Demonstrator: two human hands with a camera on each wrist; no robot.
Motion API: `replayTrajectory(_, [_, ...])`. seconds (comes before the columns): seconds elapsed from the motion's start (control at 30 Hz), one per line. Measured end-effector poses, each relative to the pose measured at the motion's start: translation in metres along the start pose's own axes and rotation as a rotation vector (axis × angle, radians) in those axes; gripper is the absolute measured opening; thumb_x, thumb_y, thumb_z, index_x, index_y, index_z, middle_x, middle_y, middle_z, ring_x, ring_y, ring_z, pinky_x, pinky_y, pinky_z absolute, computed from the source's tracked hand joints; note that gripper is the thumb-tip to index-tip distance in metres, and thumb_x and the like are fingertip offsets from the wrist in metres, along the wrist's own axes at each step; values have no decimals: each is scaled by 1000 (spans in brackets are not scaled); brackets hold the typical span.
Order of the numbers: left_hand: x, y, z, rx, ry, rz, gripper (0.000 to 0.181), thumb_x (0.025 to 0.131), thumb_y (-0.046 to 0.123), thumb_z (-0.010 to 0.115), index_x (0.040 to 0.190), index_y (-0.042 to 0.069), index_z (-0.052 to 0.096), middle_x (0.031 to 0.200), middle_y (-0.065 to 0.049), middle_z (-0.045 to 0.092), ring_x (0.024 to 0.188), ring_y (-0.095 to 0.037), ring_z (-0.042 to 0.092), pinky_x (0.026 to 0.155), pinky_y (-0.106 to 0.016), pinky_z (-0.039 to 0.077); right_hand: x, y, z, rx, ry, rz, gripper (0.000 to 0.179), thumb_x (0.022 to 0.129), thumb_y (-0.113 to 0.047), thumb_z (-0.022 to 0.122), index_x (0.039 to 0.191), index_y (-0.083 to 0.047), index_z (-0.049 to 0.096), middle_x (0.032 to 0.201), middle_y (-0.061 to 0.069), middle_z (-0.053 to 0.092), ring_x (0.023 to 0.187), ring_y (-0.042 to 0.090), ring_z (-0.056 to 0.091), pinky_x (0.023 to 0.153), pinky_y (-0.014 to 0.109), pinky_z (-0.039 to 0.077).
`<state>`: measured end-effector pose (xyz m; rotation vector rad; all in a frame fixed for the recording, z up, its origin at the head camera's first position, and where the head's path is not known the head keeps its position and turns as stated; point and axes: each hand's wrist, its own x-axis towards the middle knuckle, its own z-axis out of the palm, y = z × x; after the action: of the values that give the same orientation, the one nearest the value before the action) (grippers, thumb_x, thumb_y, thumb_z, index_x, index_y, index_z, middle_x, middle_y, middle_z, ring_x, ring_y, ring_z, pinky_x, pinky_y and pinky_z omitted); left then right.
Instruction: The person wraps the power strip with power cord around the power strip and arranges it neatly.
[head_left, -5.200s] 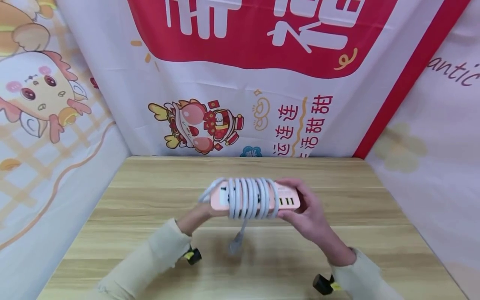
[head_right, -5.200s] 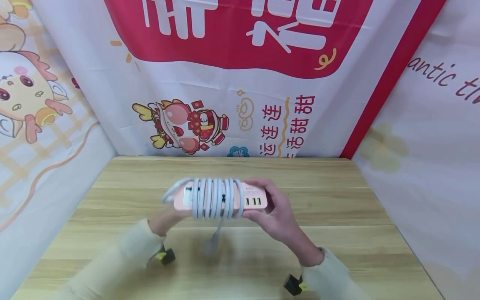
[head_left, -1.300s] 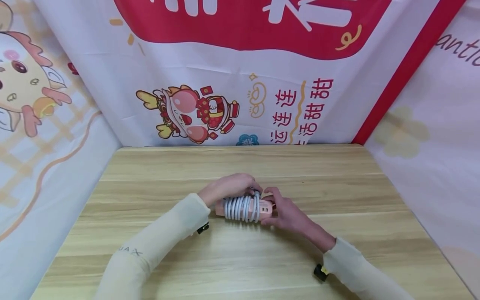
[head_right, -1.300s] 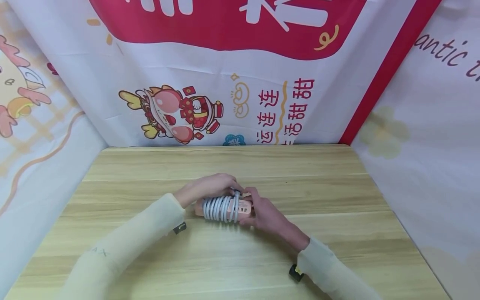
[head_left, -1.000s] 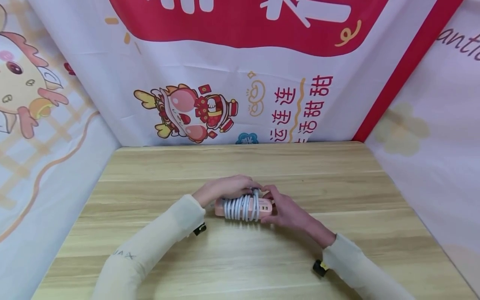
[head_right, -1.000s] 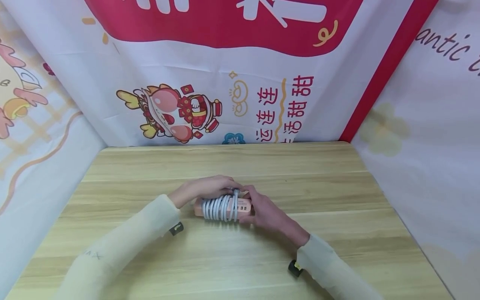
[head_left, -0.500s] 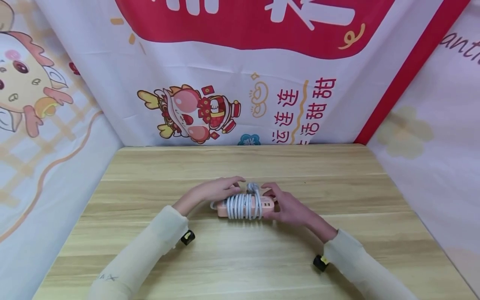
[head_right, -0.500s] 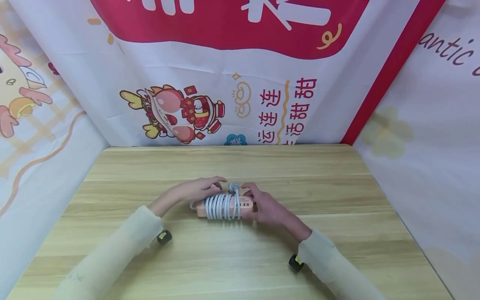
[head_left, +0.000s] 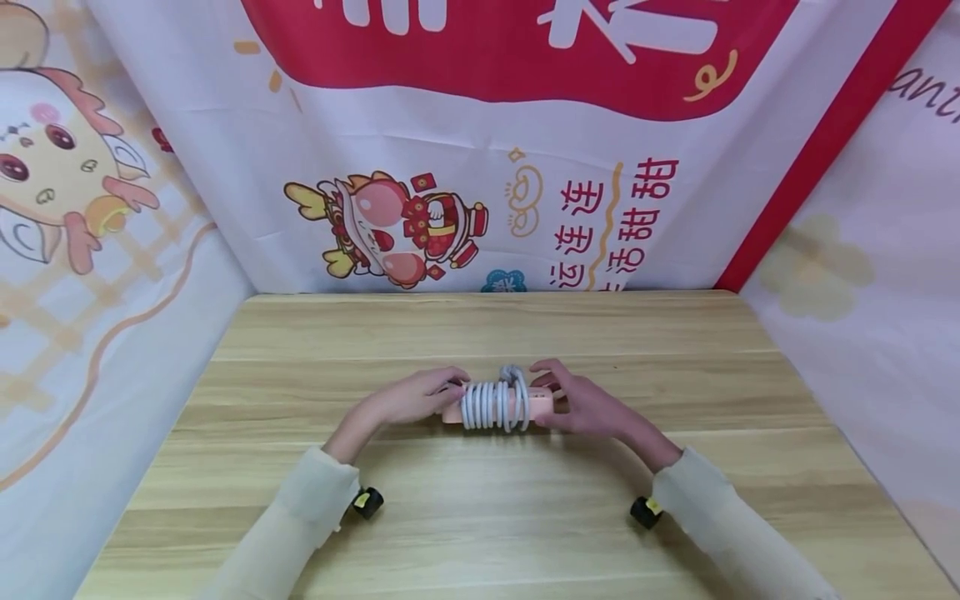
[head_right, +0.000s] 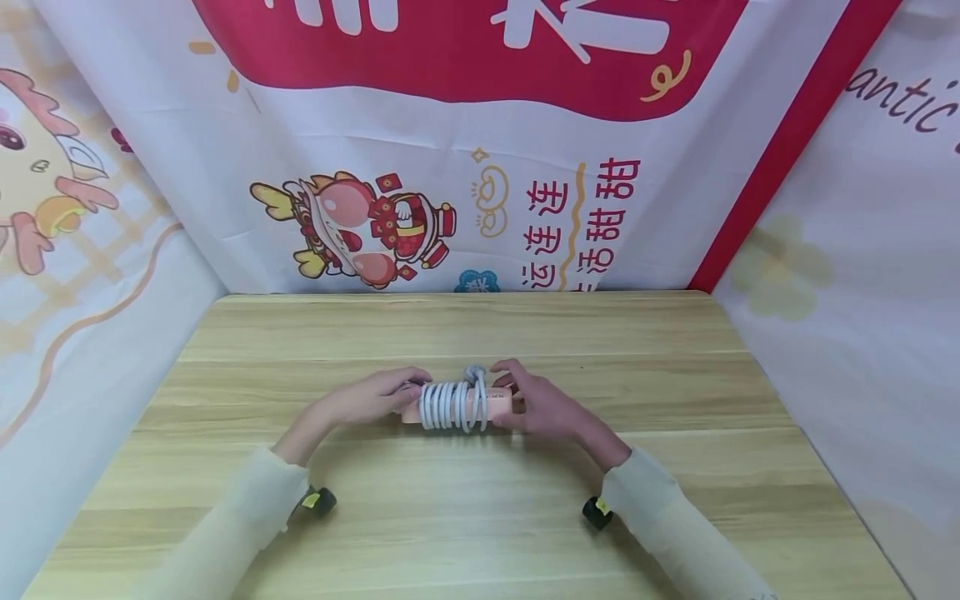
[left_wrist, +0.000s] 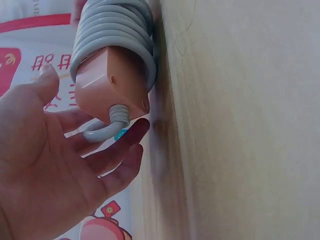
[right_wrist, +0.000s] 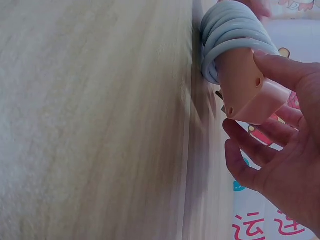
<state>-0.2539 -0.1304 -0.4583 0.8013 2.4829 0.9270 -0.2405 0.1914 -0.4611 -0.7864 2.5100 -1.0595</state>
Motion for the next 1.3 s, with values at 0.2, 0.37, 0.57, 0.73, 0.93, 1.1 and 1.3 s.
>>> replayTrajectory(0.2, [-5, -5, 3, -13, 61, -9, 42, 106, 36, 44, 140, 12, 52, 137, -6, 59, 132, -25, 53, 110, -48, 42, 0, 1, -3, 1, -6, -5, 73, 90, -20, 74, 148, -12, 31, 138, 15, 57, 124, 31, 58, 97, 39, 54])
replayTrajectory(0.37, [-7, -9, 6, -23, 111, -24, 42, 106, 38, 45, 139, 13, 53, 136, -5, 60, 130, -24, 54, 110, -48, 43, 1, 3, -2, -10, -12, -3, 69, 92, -23, 73, 147, -12, 33, 139, 13, 57, 123, 30, 58, 99, 41, 53])
replayTrajectory(0.57, [-6, -12, 13, 4, 142, 23, 41, 101, 36, 57, 136, 13, 54, 130, -6, 62, 121, -20, 58, 105, -45, 46, 2, 8, 0, 0, -5, -15, 54, 95, -24, 68, 141, -13, 42, 133, 8, 59, 121, 27, 58, 98, 39, 53])
replayTrajectory(0.73, [-9, -11, 16, -3, 168, 46, 34, 99, 33, 62, 126, 13, 59, 123, -6, 64, 114, -19, 59, 101, -43, 48, 3, 5, 3, 46, 8, -25, 34, 98, -24, 65, 128, -16, 54, 126, 4, 62, 119, 23, 59, 98, 41, 53])
replayTrajectory(0.93, [-11, -7, 16, -46, 128, 62, 21, 93, 28, 70, 109, 20, 60, 106, 2, 62, 97, -15, 56, 85, -34, 48, 4, -3, 2, 75, 47, -58, 19, 100, -27, 60, 112, -13, 62, 116, 4, 67, 115, 23, 61, 99, 45, 52])
replayTrajectory(1.1, [-10, -5, 19, -122, 80, 46, 23, 89, 23, 75, 99, 21, 54, 100, 3, 60, 91, -15, 54, 78, -30, 45, 11, -13, -2, 24, 61, -14, 22, 100, -30, 61, 112, -12, 58, 108, 4, 69, 104, 19, 65, 92, 40, 56])
replayTrajectory(1.3, [-12, -4, 19, -150, 79, 29, 43, 82, 19, 82, 114, 19, 53, 116, 0, 62, 101, -17, 58, 86, -34, 49, 29, -26, -8, -9, -9, 18, 38, 98, -34, 64, 131, -23, 50, 111, 3, 69, 99, 18, 64, 82, 36, 55])
